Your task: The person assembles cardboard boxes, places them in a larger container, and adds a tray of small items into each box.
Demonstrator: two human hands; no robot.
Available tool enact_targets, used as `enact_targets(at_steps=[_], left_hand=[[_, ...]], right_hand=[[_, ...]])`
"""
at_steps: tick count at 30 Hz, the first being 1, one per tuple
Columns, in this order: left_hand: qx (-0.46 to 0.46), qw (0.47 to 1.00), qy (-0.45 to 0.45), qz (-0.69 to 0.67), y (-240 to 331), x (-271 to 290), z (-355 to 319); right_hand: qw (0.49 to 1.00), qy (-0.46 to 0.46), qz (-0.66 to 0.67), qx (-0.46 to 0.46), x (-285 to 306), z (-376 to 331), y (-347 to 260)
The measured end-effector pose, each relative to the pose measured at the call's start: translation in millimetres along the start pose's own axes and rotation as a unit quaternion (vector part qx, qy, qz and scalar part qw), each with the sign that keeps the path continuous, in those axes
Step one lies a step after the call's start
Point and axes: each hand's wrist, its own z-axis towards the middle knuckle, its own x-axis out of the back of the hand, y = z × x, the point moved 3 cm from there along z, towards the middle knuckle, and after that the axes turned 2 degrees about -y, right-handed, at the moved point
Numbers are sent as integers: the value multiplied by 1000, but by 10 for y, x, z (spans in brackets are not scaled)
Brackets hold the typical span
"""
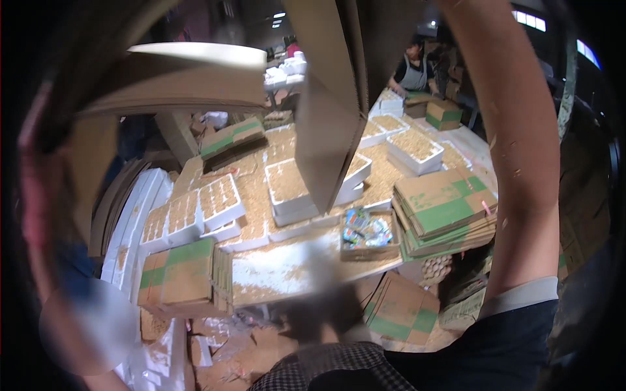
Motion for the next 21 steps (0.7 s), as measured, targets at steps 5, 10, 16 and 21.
enact_targets(at_steps=[5,10,16,21], left_hand=[[112,992,11,-51,261,-2044,-891],[98,984,-138,-61,810,-3143,-1654],[-130,944,-294,-78,1161,-3939,-2161],[-52,945,-311,-84,1142,-4091,-2905]], right_hand=[[971,-185,-81,132,-919,-781,-209],[960,-276,45,28,-1802,-2442,-1052],[873,-442,129,-159,-2118,-4547,-2923],[797,-478,291,-227,-1907,-4424,-3236]])
